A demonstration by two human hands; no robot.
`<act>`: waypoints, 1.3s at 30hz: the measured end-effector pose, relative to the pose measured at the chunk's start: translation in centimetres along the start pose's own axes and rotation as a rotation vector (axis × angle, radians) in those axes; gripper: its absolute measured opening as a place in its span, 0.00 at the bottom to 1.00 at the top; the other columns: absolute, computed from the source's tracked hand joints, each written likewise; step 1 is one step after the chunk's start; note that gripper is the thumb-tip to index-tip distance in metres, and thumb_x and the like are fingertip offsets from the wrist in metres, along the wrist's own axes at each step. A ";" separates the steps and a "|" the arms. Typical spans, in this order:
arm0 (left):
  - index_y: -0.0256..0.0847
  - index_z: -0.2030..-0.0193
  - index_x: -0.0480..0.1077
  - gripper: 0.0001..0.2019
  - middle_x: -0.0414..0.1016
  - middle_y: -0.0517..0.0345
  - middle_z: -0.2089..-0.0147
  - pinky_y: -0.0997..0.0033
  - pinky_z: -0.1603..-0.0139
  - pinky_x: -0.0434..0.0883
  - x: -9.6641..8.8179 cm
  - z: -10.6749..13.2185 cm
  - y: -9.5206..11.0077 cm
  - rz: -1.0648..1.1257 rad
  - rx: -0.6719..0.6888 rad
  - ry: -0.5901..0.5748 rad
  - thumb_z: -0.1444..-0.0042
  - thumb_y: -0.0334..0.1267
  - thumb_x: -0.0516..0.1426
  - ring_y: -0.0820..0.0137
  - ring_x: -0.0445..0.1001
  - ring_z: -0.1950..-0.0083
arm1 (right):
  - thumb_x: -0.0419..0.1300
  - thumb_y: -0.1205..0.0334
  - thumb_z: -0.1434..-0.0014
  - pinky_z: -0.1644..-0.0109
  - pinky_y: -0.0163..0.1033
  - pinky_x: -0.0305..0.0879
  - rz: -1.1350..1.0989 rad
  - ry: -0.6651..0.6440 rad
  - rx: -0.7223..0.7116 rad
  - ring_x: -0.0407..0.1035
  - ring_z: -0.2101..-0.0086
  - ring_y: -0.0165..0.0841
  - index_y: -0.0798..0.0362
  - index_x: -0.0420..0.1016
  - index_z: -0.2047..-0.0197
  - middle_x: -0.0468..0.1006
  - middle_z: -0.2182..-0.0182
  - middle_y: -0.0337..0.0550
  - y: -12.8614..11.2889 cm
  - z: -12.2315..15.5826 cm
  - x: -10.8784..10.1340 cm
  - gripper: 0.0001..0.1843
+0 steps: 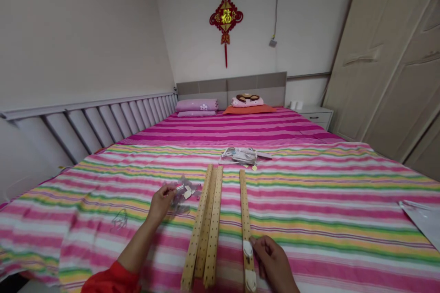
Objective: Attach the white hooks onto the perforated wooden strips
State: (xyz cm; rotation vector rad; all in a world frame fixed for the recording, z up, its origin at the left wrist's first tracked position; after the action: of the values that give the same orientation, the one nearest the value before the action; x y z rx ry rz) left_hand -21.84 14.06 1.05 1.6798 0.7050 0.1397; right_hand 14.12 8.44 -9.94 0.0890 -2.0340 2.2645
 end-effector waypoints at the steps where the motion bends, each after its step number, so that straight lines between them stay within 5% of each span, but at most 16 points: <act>1: 0.38 0.70 0.72 0.10 0.72 0.62 0.74 0.75 0.72 0.67 0.2 0.5 0.1 0.142 -0.109 -0.006 0.60 0.38 0.64 0.73 0.69 0.73 | 0.62 0.39 0.55 0.86 0.30 0.41 0.001 -0.004 -0.001 0.50 0.91 0.22 0.50 0.60 0.81 0.57 0.92 0.26 0.0 0.0 0.0 0.25; 6: 0.35 0.70 0.71 0.07 0.72 0.61 0.75 0.84 0.79 0.65 3.5 5.1 2.5 0.700 -0.526 -0.187 0.57 0.24 0.62 0.80 0.69 0.77 | 0.63 0.39 0.55 0.86 0.30 0.40 -0.027 -0.012 -0.009 0.49 0.92 0.21 0.51 0.60 0.80 0.56 0.92 0.25 0.4 -0.1 0.0 0.25; 10: 0.36 0.69 0.70 0.09 0.73 0.61 0.74 0.85 0.76 0.67 6.6 9.5 4.4 0.812 -0.633 -0.288 0.57 0.23 0.62 0.80 0.70 0.76 | 0.64 0.38 0.59 0.86 0.30 0.40 -0.082 -0.016 -0.013 0.49 0.92 0.21 0.51 0.60 0.81 0.58 0.91 0.26 0.2 -0.2 0.0 0.26; 13: 0.39 0.67 0.70 0.08 0.72 0.63 0.75 0.82 0.75 0.67 7.9 12.1 5.9 0.642 -0.456 -0.281 0.56 0.33 0.63 0.78 0.70 0.76 | 0.65 0.36 0.61 0.86 0.30 0.39 -0.132 -0.026 0.023 0.49 0.92 0.21 0.51 0.61 0.81 0.62 0.90 0.28 -0.2 -0.1 -0.3 0.27; 16: 0.41 0.66 0.70 0.10 0.74 0.58 0.69 0.75 0.69 0.70 7.9 14.1 8.1 0.322 -0.082 -0.184 0.51 0.44 0.60 0.70 0.73 0.68 | 0.66 0.39 0.59 0.85 0.30 0.37 -0.204 -0.023 0.059 0.47 0.91 0.19 0.53 0.64 0.80 0.64 0.88 0.29 -1.5 0.5 -0.6 0.26; 21: 0.43 0.65 0.72 0.05 0.75 0.54 0.64 0.69 0.57 0.70 8.1 17.6 11.6 0.017 0.580 -0.194 0.43 0.35 0.54 0.68 0.73 0.59 | 0.66 0.48 0.52 0.82 0.29 0.39 -0.380 -0.200 0.062 0.47 0.86 0.18 0.55 0.69 0.76 0.67 0.83 0.32 -6.2 3.0 0.5 0.18; 24: 0.44 0.61 0.72 0.08 0.76 0.55 0.63 0.69 0.57 0.70 8.6 18.9 12.1 -0.083 0.794 -0.282 0.43 0.30 0.53 0.69 0.73 0.59 | 0.64 0.50 0.48 0.83 0.29 0.38 -0.460 -0.337 0.109 0.48 0.86 0.19 0.56 0.72 0.73 0.68 0.83 0.34 -8.9 4.6 1.5 0.17; 32: 0.46 0.57 0.73 0.13 0.76 0.55 0.60 0.71 0.56 0.69 8.9 20.6 11.9 -0.207 0.915 -0.118 0.45 0.26 0.54 0.70 0.73 0.58 | 0.65 0.49 0.50 0.83 0.29 0.43 -0.442 -0.291 0.086 0.52 0.86 0.21 0.54 0.73 0.71 0.68 0.85 0.33 -9.9 5.7 0.9 0.16; 39: 0.47 0.63 0.74 0.08 0.74 0.55 0.63 0.70 0.58 0.72 10.3 21.9 10.6 0.052 0.578 -0.129 0.44 0.30 0.55 0.69 0.74 0.59 | 0.71 0.57 0.58 0.81 0.29 0.52 -0.332 -0.280 0.004 0.59 0.84 0.23 0.52 0.74 0.63 0.71 0.81 0.32 -8.8 5.6 0.6 0.18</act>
State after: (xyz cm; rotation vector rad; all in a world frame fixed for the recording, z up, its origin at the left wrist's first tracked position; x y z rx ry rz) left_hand 0.57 0.00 2.55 2.2358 0.6388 -0.1512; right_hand 14.41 3.78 -0.54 0.7250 -1.9534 2.1419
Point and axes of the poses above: each hand's wrist, its own z-axis away from the middle knuckle, its own x-axis out of the palm, y = z × x, the point moved 5 cm from there along -z, towards the middle knuckle
